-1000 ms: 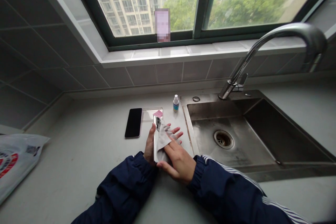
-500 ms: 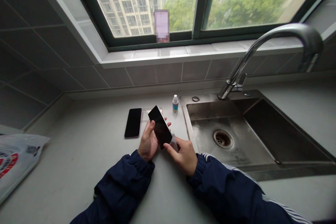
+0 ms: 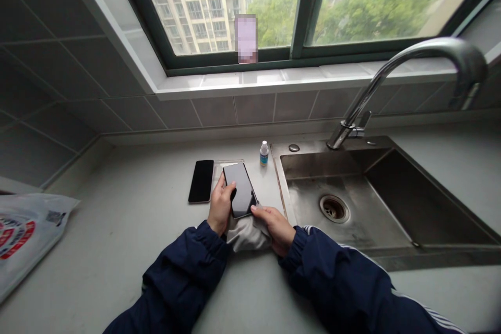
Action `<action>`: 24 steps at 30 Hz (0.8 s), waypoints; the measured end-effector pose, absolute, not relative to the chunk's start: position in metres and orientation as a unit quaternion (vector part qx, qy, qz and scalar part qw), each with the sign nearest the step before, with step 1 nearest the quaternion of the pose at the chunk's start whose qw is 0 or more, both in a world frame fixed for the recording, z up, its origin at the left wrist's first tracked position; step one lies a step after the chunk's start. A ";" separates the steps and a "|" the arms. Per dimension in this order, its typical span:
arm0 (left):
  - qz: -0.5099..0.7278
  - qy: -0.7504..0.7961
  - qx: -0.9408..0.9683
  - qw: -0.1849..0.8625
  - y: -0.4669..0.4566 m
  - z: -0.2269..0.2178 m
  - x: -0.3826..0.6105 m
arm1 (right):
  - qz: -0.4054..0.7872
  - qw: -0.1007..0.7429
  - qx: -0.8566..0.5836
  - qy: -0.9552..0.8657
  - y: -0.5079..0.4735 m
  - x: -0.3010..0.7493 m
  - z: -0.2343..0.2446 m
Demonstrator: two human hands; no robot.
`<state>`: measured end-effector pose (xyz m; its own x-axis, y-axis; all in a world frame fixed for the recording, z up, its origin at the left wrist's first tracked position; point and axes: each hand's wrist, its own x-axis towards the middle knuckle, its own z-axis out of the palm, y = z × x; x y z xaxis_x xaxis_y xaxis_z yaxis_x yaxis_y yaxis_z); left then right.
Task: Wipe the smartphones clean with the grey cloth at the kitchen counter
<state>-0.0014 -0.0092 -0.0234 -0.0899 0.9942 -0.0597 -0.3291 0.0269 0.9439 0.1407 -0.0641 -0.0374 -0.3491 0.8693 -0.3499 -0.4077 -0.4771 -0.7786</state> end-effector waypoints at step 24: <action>0.509 0.574 0.505 0.394 0.022 -0.050 -0.040 | 0.815 0.346 -0.317 -0.340 -0.061 0.142 -0.055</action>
